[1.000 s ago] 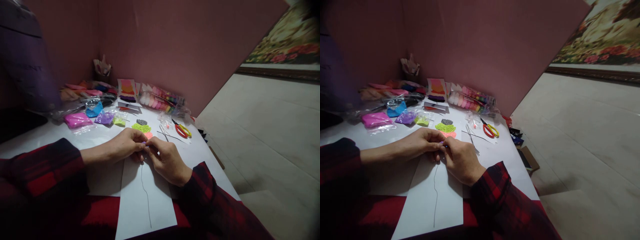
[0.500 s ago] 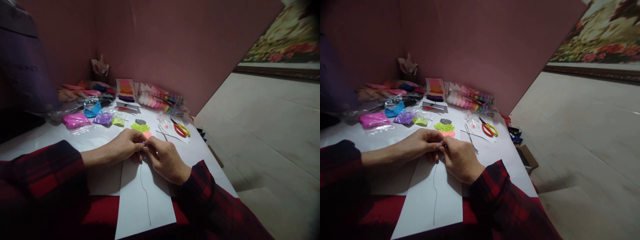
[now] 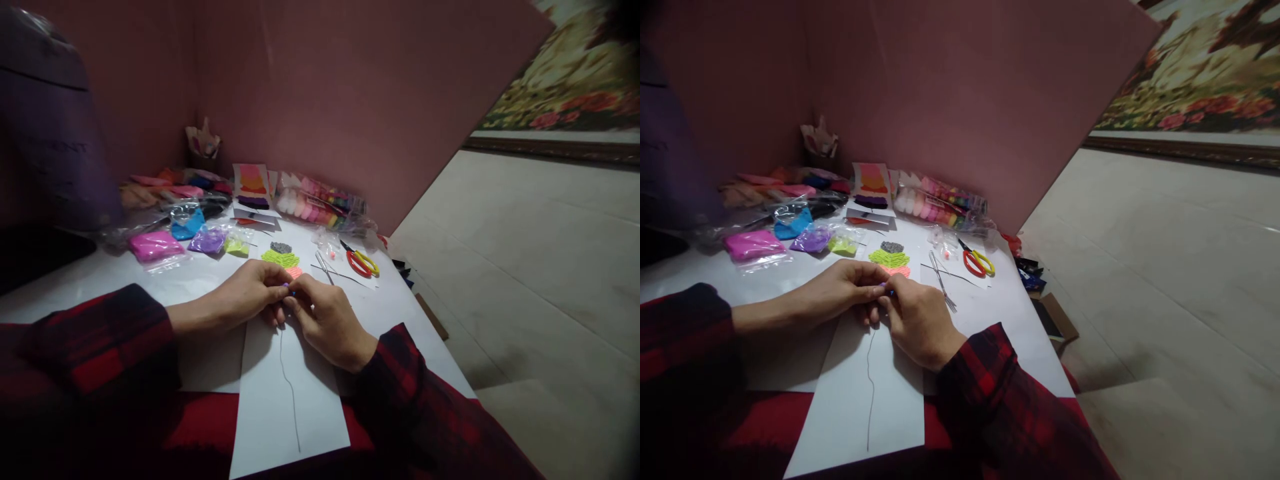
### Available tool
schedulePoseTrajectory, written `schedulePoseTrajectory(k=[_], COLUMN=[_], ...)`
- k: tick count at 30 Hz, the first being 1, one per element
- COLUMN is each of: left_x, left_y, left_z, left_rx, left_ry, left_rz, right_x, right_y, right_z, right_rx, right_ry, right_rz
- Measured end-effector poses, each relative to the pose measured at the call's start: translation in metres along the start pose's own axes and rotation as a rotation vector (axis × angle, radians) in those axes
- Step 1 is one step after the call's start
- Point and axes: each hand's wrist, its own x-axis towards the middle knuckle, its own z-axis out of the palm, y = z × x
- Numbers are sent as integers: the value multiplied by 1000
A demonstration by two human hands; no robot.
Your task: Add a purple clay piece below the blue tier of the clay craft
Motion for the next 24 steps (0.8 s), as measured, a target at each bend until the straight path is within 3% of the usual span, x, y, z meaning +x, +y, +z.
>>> schedulePoseTrajectory(k=[9, 18, 24], left_x=[-2, -2, 0], left_y=[6, 1, 2], left_z=[0, 3, 1], left_rx=[-115, -241, -257], left_ry=[109, 165, 208], left_rz=[56, -2, 10], right_x=[1, 1, 0], right_y=[-4, -2, -3], right_z=[1, 10, 17], right_rx=[223, 355, 401], right_ry=[244, 281, 259], right_rz=[98, 209, 180])
